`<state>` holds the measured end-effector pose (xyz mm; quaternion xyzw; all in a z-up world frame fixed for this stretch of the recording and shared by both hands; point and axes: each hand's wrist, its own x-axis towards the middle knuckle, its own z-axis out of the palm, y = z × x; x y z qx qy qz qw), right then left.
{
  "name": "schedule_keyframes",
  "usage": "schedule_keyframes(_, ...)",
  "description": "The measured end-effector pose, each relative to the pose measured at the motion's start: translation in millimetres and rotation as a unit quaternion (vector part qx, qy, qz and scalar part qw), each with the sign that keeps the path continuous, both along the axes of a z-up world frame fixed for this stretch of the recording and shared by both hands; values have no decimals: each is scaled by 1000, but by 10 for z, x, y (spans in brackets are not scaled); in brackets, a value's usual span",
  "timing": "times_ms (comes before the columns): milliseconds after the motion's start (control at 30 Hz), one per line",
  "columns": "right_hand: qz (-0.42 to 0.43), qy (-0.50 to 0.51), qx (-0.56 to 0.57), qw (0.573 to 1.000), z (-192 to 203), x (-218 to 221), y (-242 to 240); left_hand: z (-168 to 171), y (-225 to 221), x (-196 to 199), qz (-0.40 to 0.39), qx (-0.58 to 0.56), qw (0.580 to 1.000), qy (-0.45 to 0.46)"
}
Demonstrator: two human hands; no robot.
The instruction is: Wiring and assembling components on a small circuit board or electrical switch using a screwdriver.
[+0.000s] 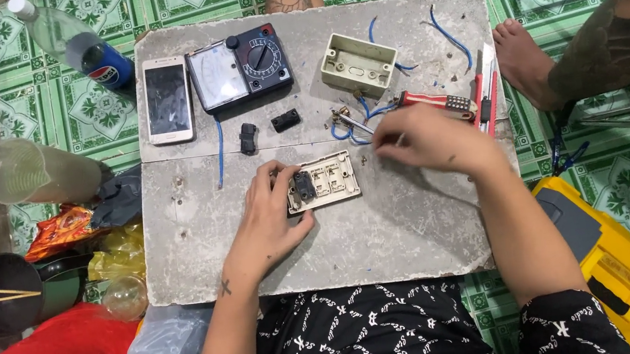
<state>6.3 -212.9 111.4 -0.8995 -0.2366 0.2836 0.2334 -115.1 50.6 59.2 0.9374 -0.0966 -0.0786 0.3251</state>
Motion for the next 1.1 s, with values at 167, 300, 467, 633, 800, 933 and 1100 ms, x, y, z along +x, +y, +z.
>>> schedule_keyframes(167,85,41,49,994,-321,-77,154,2,-5,-7,4,2,1000,-12)
schedule_keyframes(300,53,-60,69,994,-437,-6,49,10,2,-11,3,-2,1000,-12)
schedule_keyframes(467,41,-138,159,977,-432,-30,56,66,8,3,3,-36,999,-3)
schedule_keyframes(633,74,-144,291,943,-585,-182,233,36,30,-16,14,-60,997,-54)
schedule_keyframes(800,123,-175,313,925,-812,-281,351,-71,42,-13,26,-83,994,-59)
schedule_keyframes(933,163,-154,308,924,-835,-313,423,-47,30,-22,37,-89,993,-63)
schedule_keyframes(1100,186,-150,314,919,-665,-353,499,-145,47,-35,47,-89,992,-73)
